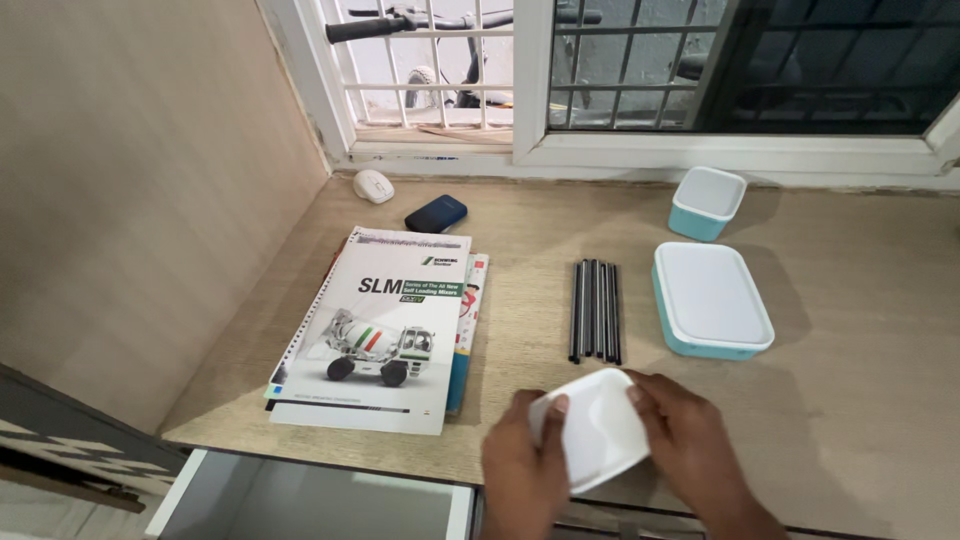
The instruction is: The person takes several books, notebooks, and papers out of a desk drawer and stacks them on top of the desk before placing them back into the drawer one by one. The person also handles several small plastic containers while moving objects on the desk surface.
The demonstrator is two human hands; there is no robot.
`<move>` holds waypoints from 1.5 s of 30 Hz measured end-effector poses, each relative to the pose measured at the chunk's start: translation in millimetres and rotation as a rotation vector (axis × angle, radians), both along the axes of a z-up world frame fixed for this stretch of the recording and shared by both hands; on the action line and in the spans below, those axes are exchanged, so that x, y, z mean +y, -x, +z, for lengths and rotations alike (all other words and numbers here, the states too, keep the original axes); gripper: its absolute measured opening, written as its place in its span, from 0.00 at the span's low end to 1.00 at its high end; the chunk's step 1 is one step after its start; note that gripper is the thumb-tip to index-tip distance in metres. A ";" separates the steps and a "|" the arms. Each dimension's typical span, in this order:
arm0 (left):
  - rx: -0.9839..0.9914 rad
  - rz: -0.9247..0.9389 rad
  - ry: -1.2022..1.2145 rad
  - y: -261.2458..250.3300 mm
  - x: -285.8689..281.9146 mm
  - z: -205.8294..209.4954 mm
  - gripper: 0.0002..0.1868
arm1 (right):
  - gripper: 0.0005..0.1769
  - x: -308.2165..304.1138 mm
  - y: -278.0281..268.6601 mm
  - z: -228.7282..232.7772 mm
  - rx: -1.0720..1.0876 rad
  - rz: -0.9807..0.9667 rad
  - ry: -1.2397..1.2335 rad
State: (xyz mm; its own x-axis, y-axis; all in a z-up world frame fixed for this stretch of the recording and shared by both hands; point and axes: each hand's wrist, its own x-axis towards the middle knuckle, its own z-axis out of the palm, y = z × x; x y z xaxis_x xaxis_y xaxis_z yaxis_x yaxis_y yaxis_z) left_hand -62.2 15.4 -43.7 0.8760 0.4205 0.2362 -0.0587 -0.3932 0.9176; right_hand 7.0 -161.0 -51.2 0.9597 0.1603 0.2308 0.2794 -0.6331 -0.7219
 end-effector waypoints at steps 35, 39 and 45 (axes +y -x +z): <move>-0.052 0.077 0.391 1.5 15.9 66.3 0.29 | 0.26 81.3 -17.7 82.1 0.321 0.194 -0.767; -0.037 0.109 0.625 -23.4 22.2 56.3 0.31 | 0.29 86.1 -8.5 81.2 0.234 0.235 -0.565; 0.019 0.070 0.711 -56.0 9.4 53.9 0.34 | 0.29 81.2 -15.9 86.9 0.071 0.012 -0.322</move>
